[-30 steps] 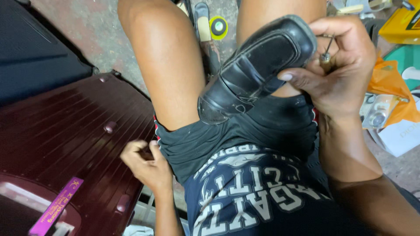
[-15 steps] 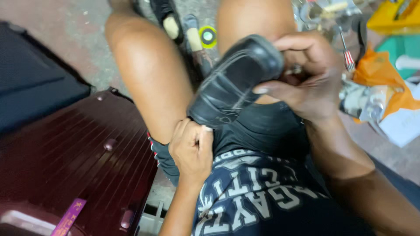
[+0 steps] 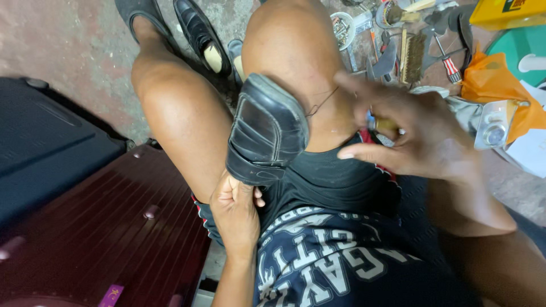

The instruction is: The person sits on the floor and sews a black leather shoe using a needle and thread. They repeatedly push the needle through the sole and pull the thread to stitch the shoe while holding it steady with the other hand.

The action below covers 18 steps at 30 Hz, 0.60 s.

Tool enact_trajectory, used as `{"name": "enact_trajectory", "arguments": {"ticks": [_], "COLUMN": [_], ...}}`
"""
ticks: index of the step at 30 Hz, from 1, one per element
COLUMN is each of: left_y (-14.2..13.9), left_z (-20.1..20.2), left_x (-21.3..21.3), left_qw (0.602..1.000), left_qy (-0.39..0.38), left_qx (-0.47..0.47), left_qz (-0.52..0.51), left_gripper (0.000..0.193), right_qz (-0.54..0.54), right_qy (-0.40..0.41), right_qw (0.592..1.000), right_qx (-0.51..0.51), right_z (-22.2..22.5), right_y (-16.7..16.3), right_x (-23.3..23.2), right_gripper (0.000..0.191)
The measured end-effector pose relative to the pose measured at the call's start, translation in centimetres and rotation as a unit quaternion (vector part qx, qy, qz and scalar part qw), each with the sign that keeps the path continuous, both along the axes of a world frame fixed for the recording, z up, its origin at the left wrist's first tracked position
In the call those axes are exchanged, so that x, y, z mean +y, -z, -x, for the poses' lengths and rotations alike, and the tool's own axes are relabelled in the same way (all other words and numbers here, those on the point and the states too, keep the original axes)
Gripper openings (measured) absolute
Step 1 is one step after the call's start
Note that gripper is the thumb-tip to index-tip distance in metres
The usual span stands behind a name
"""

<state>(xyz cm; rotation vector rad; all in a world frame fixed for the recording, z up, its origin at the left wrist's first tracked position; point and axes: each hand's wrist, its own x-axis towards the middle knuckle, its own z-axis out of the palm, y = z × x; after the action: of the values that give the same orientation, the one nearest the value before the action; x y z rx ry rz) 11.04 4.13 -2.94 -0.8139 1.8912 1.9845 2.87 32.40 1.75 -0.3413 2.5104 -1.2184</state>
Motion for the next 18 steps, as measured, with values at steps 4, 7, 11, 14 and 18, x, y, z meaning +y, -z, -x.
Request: {"name": "enact_trajectory", "arguments": {"ticks": [4,7,11,14,18], "left_y": [0.7,1.3,2.0,1.9,0.8], "left_z": [-0.4,-0.8,-1.2,-1.2,-0.8], "left_x": [1.1,1.4,1.2,0.7,-0.1], "left_qw": [0.997,0.985,0.967,0.970,0.992], "left_qy": [-0.058,-0.107,-0.141,-0.148,-0.019], "left_qx": [0.030,0.066,0.128,0.086,0.069], "left_qz": [-0.049,-0.119,-0.172,-0.175,-0.105], "left_gripper": [0.022,0.020,0.036,0.022,0.014], "right_qz": [0.067,0.055,0.064,0.070,0.080], "right_qy": [0.012,0.014,0.037,0.034,-0.015], "right_qw": [0.990,0.984,0.990,0.992,0.996], "right_qx": [0.121,0.168,0.119,0.099,0.049], "right_z": [1.3,1.5,1.2,1.3,2.5], "right_y": [0.9,1.8,2.2,1.8,0.7], "right_x": [-2.9,-4.9,-5.1,-5.1,-4.4], "right_gripper": [0.086,0.076,0.056,0.050,0.035]}}
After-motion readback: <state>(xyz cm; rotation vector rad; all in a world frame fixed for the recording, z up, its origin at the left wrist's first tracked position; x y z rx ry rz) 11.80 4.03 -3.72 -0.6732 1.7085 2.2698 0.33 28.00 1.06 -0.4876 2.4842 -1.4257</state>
